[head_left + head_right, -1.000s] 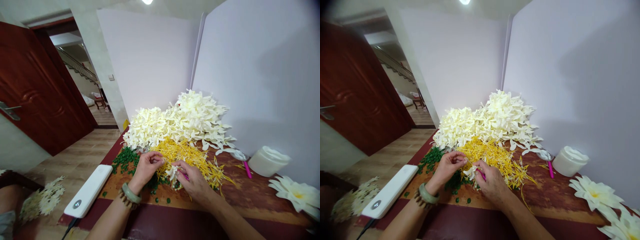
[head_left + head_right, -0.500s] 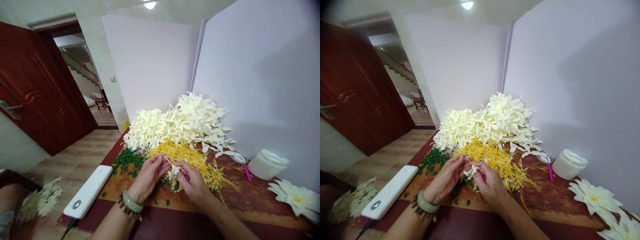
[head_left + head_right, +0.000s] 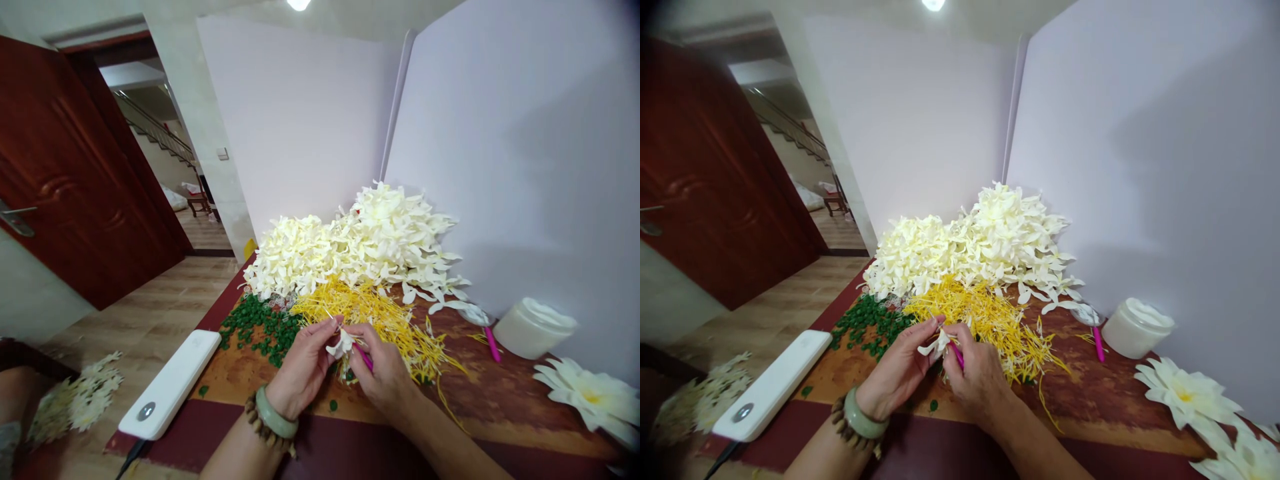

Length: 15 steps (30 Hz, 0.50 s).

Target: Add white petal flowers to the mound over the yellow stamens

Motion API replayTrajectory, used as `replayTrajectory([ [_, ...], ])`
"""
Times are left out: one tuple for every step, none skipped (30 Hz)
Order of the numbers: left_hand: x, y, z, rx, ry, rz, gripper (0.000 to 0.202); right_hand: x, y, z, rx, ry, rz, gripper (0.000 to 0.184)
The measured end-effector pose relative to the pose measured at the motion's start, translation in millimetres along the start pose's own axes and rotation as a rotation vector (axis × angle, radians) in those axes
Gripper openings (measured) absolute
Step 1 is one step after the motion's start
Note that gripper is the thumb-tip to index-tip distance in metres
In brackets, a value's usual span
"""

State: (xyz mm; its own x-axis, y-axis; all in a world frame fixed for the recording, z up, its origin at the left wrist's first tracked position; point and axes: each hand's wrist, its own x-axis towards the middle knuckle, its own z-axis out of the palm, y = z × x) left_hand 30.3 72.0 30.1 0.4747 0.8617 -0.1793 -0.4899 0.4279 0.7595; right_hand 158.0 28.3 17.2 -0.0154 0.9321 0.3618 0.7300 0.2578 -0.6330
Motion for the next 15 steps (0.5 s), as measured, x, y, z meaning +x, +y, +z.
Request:
replayTrajectory([
  [0,-1,0.5,0.001,-0.018,-0.003,0.016,0,0,1,0.004,0.000,0.011,0.029],
  [-1,-2,1.1,0.004,-0.039,-0.001,0.015,-1,0,1,0.007,0.003,0.016,0.031],
  [-1,-3,1.7,0.010,-0.062,0.003,0.014,-1,0,2,0.006,0.010,0.015,0.035],
  [-1,-4,2.4,0.016,-0.084,0.008,0.014,-1,0,2,0.002,0.018,0.009,0.038],
  [-2,-4,3.0,0.022,-0.104,0.014,0.014,-2,0,3,-0.005,0.027,-0.001,0.041],
  [-2,-5,3.7,0.028,-0.121,0.017,0.015,-2,0,3,-0.009,0.036,-0.013,0.042],
  [-2,-5,4.3,0.032,-0.134,0.018,0.016,-2,0,3,-0.009,0.044,-0.022,0.043],
  [-3,-6,4.9,0.037,-0.145,0.014,0.016,-2,0,4,-0.003,0.048,-0.028,0.042],
  [-3,-7,5.4,0.042,-0.153,0.011,0.017,-2,1,4,0.007,0.050,-0.031,0.040],
  [-4,-8,5.9,0.050,-0.156,0.009,0.018,-2,1,4,0.021,0.052,-0.035,0.038],
  [-5,-8,6.3,0.062,-0.156,0.008,0.019,-3,2,4,0.039,0.052,-0.042,0.035],
  [-5,-9,6.6,0.077,-0.154,0.012,0.019,-3,3,4,0.055,0.054,-0.052,0.032],
  [-6,-10,6.8,0.094,-0.155,0.018,0.020,-4,3,4,0.066,0.055,-0.065,0.029],
  [-7,-11,7.1,0.115,-0.158,0.026,0.021,-4,3,4,0.071,0.061,-0.077,0.027],
  [-7,-12,7.3,0.136,-0.162,0.036,0.022,-4,3,4,0.069,0.069,-0.085,0.024],
])
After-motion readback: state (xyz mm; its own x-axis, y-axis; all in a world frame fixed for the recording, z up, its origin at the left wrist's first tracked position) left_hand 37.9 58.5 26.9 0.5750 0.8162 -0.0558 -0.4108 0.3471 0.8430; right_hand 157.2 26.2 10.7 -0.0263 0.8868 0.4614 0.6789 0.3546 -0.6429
